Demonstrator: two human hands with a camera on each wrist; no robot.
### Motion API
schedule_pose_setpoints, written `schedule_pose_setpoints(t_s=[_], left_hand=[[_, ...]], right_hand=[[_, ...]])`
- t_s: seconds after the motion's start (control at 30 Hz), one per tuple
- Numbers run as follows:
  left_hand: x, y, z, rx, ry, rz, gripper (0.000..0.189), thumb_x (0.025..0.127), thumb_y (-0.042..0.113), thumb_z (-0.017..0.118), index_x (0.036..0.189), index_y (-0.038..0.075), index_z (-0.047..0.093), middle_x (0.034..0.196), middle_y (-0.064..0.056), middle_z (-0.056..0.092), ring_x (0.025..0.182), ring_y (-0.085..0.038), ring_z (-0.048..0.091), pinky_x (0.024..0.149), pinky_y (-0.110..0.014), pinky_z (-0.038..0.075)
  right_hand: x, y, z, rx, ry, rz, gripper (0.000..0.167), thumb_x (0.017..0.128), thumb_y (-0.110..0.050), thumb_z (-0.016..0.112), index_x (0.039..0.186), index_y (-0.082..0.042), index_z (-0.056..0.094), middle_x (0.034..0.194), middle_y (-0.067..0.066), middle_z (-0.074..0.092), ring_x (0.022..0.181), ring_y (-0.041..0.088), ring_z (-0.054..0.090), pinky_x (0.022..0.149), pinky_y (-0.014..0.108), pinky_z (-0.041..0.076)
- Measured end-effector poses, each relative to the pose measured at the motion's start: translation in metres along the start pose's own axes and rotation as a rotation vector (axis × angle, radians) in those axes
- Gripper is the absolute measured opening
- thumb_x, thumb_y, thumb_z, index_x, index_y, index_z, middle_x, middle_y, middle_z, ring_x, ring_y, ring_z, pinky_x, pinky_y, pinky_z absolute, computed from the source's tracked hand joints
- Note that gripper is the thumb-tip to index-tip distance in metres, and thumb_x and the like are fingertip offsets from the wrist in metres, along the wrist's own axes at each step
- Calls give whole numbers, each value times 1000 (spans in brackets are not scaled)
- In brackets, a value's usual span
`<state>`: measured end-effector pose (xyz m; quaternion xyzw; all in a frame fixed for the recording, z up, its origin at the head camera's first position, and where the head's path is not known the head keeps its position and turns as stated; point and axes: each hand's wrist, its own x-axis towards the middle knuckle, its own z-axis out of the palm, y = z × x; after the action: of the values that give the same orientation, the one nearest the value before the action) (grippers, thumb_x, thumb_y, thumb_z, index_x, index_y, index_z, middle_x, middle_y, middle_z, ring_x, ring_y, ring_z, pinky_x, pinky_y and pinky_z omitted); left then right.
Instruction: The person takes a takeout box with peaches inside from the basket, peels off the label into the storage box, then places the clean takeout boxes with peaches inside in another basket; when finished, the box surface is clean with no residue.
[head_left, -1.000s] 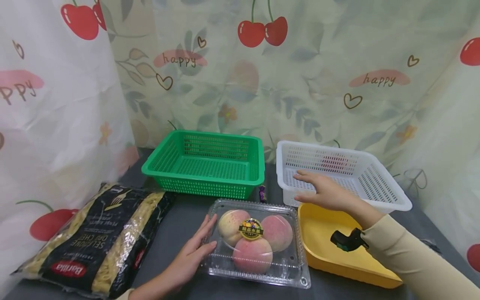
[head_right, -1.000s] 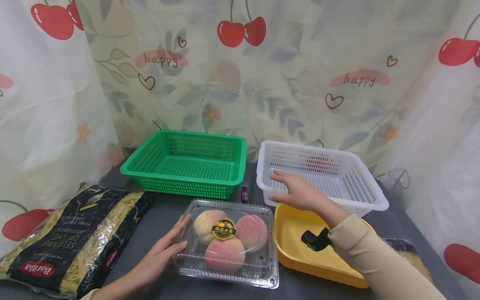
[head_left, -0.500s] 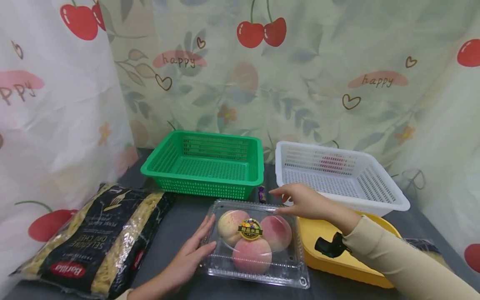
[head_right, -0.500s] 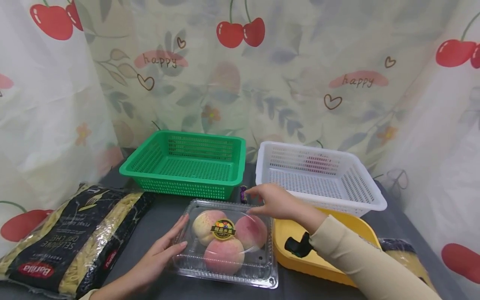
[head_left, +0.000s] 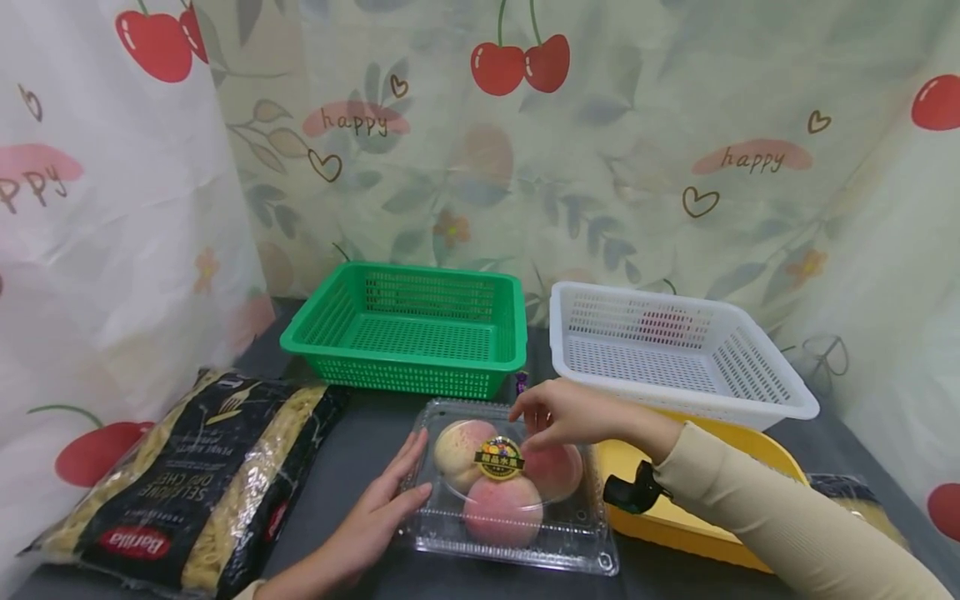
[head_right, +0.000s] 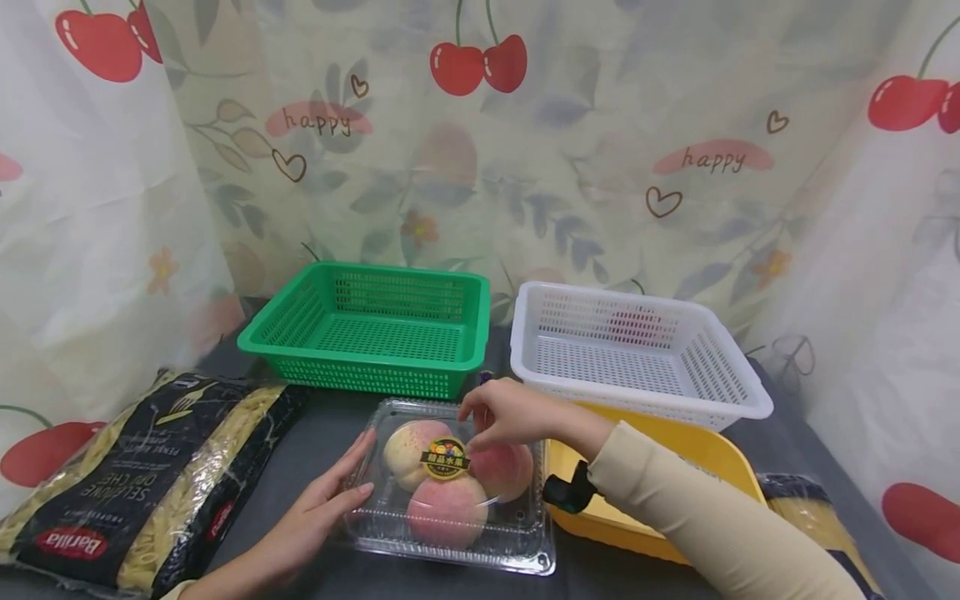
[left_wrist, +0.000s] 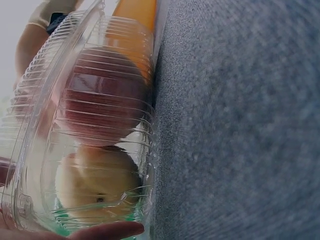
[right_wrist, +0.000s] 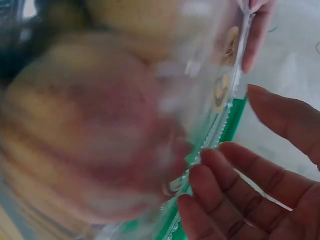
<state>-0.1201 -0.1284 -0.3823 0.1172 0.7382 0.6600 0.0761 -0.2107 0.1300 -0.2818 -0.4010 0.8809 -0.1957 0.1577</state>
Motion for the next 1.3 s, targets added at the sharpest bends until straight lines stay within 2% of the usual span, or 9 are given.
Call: schedule_pose_setpoints(t_s=[0.33,0.57,0.8,0.97,1.3], left_hand=[[0,0,-1,-2,2,-18,62,94,21,51,148,12,23,158,-10,3,144,-32,-2,112,-55,-1],[0,-2,-1,1,6,-1,64,92,25,53,148,12,24,158,-11,4,144,-34,-2,111,-58,-2],[-1,-3,-1,6,-10,20,66,92,25,54,148,10,23,157,-13,2,144,-35,-3,109,-61,-2],[0,-1,0,-7,9,1,63,93,22,53,148,11,24,158,-11,4,144,-33,-2,110,-58,-4],[1,-2,-1,-3,6,-4,62,93,21,52,148,13,25,158,-10,5,144,-32,-2,111,-58,-2]], right_hand=[[9,-10,-4,-8,-81,-13,38,81,-13,69,116,0,62,91,5,68,82,8,61,74,19,49],[22,-14,0,2,-114,-34,33,82,-13,69,112,-1,66,89,2,66,78,5,57,70,17,48],[28,-12,3,46,-92,-38,17,82,-7,67,98,-3,70,88,3,68,74,3,57,68,17,49],[32,-9,5,123,-76,-23,8,83,-4,65,90,-2,70,82,3,67,69,4,56,64,18,50],[35,-1,8,186,-77,6,4,84,-5,66,84,-2,68,79,2,66,67,5,55,62,18,50]])
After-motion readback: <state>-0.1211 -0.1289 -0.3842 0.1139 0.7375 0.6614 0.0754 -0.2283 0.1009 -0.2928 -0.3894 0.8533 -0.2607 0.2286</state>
